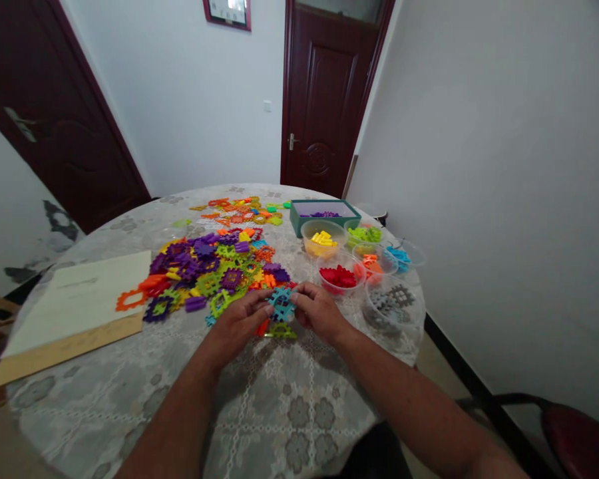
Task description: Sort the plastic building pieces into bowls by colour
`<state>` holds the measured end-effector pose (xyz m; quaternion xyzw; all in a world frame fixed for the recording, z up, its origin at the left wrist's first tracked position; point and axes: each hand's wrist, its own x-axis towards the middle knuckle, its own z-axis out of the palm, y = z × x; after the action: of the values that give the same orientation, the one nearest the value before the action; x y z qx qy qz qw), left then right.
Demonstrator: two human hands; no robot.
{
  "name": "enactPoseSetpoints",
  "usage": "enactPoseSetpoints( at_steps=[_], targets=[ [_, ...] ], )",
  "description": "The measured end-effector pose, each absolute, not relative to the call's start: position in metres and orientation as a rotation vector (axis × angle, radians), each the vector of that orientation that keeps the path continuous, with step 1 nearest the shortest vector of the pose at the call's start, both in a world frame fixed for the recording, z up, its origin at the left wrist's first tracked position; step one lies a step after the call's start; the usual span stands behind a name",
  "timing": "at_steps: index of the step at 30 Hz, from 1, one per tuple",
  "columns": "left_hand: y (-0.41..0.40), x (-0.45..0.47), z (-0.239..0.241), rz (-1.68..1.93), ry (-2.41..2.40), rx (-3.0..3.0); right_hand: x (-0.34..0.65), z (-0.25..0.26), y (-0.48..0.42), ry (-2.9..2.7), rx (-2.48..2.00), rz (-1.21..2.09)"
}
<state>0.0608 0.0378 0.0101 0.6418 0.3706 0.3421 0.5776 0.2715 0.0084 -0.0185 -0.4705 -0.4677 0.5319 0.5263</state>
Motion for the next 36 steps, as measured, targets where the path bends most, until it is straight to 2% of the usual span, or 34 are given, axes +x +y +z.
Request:
enactPoseSetpoints(
  at_steps=[4, 8, 13, 17, 27, 31, 36],
  targets=[
    [0.038, 0.060, 0.017, 0.800, 0.928, 1.461, 0.272, -0.004, 0.002, -1.175, -1.137, 1.214],
    [0.038, 0.059, 0.020, 0.842, 0.957, 1.442, 0.291, 0.029, -0.011, -1.346, -1.223, 0.929],
    [0.041, 0.058, 0.017, 0.886, 0.976, 1.406, 0.357, 0.081, -0.012, -1.547, -1.427, 0.484],
    [0.041, 0.058, 0.019, 0.915, 1.041, 1.393, 0.415, 0.103, -0.008, -1.422, -1.570, 0.370],
    [0.045, 0.059, 0.018, 0.984, 1.133, 1.417, 0.560, 0.074, -0.010, -1.107, -2.101, -0.135],
    [0.042, 0.059, 0.021, 0.966, 1.152, 1.345, 0.597, 0.056, 0.002, -1.046, -2.245, -0.145],
    [0.047, 0.058, 0.018, 0.998, 1.204, 1.404, 0.607, 0.045, 0.013, -1.085, -2.218, -0.089]
  ],
)
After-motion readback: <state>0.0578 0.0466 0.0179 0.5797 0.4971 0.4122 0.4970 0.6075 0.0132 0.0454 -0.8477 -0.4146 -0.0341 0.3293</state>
